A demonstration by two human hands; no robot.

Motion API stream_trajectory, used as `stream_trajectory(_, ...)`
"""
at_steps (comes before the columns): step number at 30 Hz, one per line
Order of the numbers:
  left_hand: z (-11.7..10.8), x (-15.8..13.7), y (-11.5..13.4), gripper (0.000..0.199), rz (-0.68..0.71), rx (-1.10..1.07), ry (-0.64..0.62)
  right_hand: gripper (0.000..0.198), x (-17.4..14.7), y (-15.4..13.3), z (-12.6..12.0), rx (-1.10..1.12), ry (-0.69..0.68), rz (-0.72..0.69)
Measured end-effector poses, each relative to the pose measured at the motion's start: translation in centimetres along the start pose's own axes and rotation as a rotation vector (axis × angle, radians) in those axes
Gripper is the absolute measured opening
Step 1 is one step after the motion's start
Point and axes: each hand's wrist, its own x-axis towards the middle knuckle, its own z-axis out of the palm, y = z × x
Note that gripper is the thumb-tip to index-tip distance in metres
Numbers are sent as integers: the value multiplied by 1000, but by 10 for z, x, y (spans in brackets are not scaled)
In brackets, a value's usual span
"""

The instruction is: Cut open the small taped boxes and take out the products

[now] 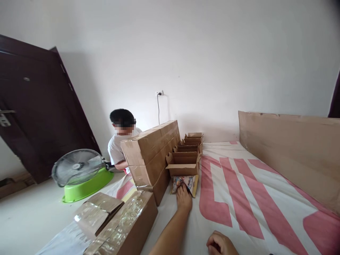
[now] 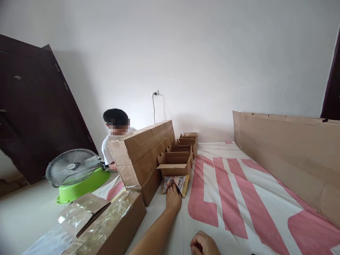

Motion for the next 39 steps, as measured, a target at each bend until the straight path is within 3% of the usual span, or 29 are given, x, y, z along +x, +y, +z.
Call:
stream_trajectory(3,2,-2,-5,66,1,-61,-5,11,-2,-4,-3,7,12,-7)
stream_trajectory(6,-5,-5,-5,60,10,-125,-20,17,-5,-9,-6,28,7,-24)
stream_trajectory(9,-16,-16,-4,49,3,-168,-41,21,-8,-11,-10,47,-2,-39)
stream_trajectory(12,-38,-42,-9,55,59,-178,-114,23,-10,-12,-12,36,-21,-41)
stream_trajectory(15,-82,-81,-28,68,196,-167,-176,23,-12,-15,-13,28,-56,-25)
stream_trajectory(18,-146,-115,-63,71,225,-95,-102,21,-14,-19,-12,19,-64,11)
stream_trajectory(21,-205,-135,-105,81,-16,235,100,19,-14,-22,-11,-4,-59,16)
stream_trajectory(23,-227,-145,-128,89,-207,361,56,19,-14,-24,-10,-23,-55,4)
stream_trajectory(26,-232,-157,-144,82,-265,474,-1,19,-15,-25,-10,-41,-48,-12)
stream_trajectory(29,-223,-165,-140,72,-211,486,63,22,-15,-23,-10,-23,12,-18)
stream_trajectory(32,-219,-168,-132,77,-150,380,89,27,-15,-17,-11,19,146,12)
stream_trajectory(35,-222,-169,-129,83,4,233,73,33,-13,-11,-14,39,260,64)
stream_trajectory(39,-224,-173,-122,84,288,22,-54,45,-11,-6,-22,131,434,183)
